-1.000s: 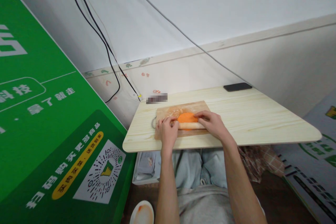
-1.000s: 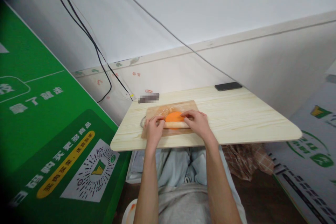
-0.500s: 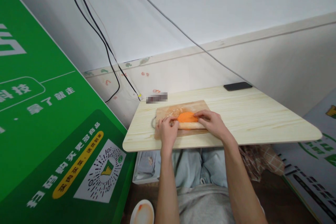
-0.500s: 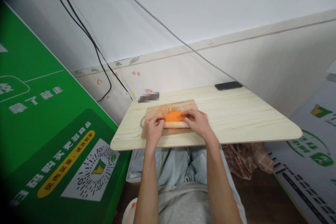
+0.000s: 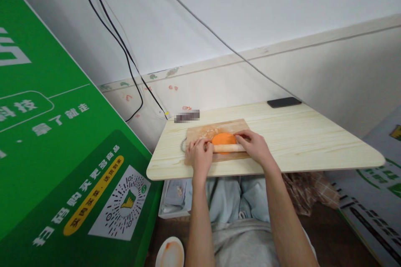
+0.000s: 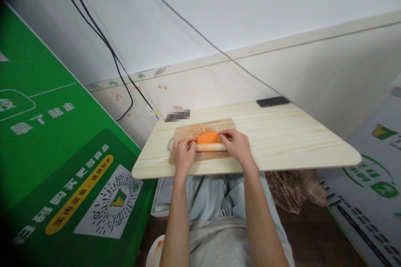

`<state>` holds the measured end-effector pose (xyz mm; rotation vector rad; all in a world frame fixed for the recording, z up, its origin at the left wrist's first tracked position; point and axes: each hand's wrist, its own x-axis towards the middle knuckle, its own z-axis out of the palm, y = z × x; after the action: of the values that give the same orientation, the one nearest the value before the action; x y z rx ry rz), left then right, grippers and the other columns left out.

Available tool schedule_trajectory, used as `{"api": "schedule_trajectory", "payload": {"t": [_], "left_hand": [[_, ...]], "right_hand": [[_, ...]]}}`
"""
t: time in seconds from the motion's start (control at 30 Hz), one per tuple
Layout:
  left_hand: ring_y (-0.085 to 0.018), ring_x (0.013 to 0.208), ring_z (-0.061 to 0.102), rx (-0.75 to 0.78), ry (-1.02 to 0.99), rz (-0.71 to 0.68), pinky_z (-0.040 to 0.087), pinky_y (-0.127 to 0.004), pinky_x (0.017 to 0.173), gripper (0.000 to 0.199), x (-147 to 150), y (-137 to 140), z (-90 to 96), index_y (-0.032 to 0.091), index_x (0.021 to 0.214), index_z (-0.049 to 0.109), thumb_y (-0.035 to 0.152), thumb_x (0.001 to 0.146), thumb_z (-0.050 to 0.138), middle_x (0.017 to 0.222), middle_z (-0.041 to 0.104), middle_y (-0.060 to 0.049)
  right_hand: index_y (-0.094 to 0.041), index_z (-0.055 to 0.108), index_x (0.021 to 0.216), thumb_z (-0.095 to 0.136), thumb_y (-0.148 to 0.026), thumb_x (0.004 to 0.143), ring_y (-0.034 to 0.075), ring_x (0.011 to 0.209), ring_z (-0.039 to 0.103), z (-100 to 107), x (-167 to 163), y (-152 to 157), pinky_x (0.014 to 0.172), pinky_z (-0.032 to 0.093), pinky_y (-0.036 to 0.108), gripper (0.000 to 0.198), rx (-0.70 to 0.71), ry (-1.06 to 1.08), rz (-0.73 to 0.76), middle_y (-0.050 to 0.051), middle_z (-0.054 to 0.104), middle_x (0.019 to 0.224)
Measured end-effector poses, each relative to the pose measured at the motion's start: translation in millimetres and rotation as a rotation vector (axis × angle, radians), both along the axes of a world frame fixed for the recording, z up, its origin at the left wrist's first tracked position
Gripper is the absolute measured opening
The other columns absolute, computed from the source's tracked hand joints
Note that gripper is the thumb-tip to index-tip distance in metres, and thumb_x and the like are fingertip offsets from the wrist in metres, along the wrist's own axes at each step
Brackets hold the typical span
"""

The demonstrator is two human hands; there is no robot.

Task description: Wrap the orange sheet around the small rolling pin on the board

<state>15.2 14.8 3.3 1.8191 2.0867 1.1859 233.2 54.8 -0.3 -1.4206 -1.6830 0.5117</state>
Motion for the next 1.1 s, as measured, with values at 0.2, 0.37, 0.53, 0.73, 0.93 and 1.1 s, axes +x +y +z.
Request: {"api": "schedule_trajectory", "payload": {"t": [0.2, 0.37, 0.53, 0.73, 0.93, 1.1], "left_hand": [[-0.031, 0.117, 0.066, 0.025, 0.045, -0.004, 0.045, -0.047, 0.11, 0.021, -0.3, 1.3, -2.6, 0.026, 0.101, 0.084, 0.026, 0.106, 0.064, 0.116, 0.085, -0.007], [-0.031, 0.121, 0.063, 0.056, 0.073, 0.003, 0.044, -0.047, 0.113, 0.022, 0.7, 1.6, -5.4, 0.027, 0.104, 0.085, 0.031, 0.108, 0.063, 0.121, 0.083, -0.007], [-0.031, 0.124, 0.062, 0.072, 0.068, 0.008, 0.045, -0.049, 0.116, 0.025, 1.5, 1.3, -6.7, 0.027, 0.103, 0.085, 0.033, 0.109, 0.062, 0.125, 0.082, -0.008], [-0.033, 0.126, 0.061, 0.048, 0.064, 0.012, 0.044, -0.05, 0.117, 0.026, 1.9, 1.0, -5.7, 0.026, 0.104, 0.085, 0.033, 0.109, 0.06, 0.125, 0.082, -0.007], [-0.033, 0.125, 0.061, 0.024, 0.062, 0.018, 0.044, -0.051, 0.115, 0.026, 1.8, 1.2, -4.1, 0.027, 0.102, 0.084, 0.031, 0.108, 0.059, 0.123, 0.083, -0.007], [-0.033, 0.126, 0.061, 0.006, 0.052, 0.015, 0.044, -0.051, 0.115, 0.027, 2.7, 0.6, -1.6, 0.027, 0.105, 0.085, 0.026, 0.106, 0.057, 0.122, 0.083, -0.007]], "right_hand": [[-0.026, 0.087, 0.101, 0.065, -0.039, 0.102, 0.031, 0.104, 0.081, 1.1, -8.3, 0.3, 0.091, 0.057, 0.039, 0.025, -0.036, -0.04, -0.159, 0.008, 0.088, 0.108], [-0.024, 0.084, 0.099, 0.058, -0.051, 0.108, 0.032, 0.1, 0.079, 0.6, -14.8, -0.5, 0.084, 0.053, 0.039, 0.039, -0.019, -0.056, -0.26, 0.012, 0.087, 0.106], [-0.024, 0.083, 0.098, 0.059, -0.05, 0.107, 0.031, 0.1, 0.078, -2.5, -15.3, 1.8, 0.084, 0.053, 0.038, 0.037, 0.032, -0.015, -0.283, 0.012, 0.086, 0.109], [-0.028, 0.085, 0.102, 0.067, -0.038, 0.102, 0.03, 0.104, 0.081, -5.4, -7.8, 6.4, 0.095, 0.057, 0.042, 0.021, -0.003, -0.022, -0.128, 0.007, 0.088, 0.111], [-0.032, 0.086, 0.107, 0.066, -0.032, 0.099, 0.03, 0.115, 0.08, -9.9, 1.9, 6.7, 0.105, 0.058, 0.048, 0.021, 0.033, -0.042, 0.055, 0.005, 0.086, 0.121], [-0.033, 0.086, 0.112, 0.064, -0.029, 0.098, 0.032, 0.122, 0.078, -8.6, 7.4, 5.6, 0.112, 0.055, 0.054, 0.026, 0.018, -0.082, 0.14, 0.005, 0.084, 0.128]]}}
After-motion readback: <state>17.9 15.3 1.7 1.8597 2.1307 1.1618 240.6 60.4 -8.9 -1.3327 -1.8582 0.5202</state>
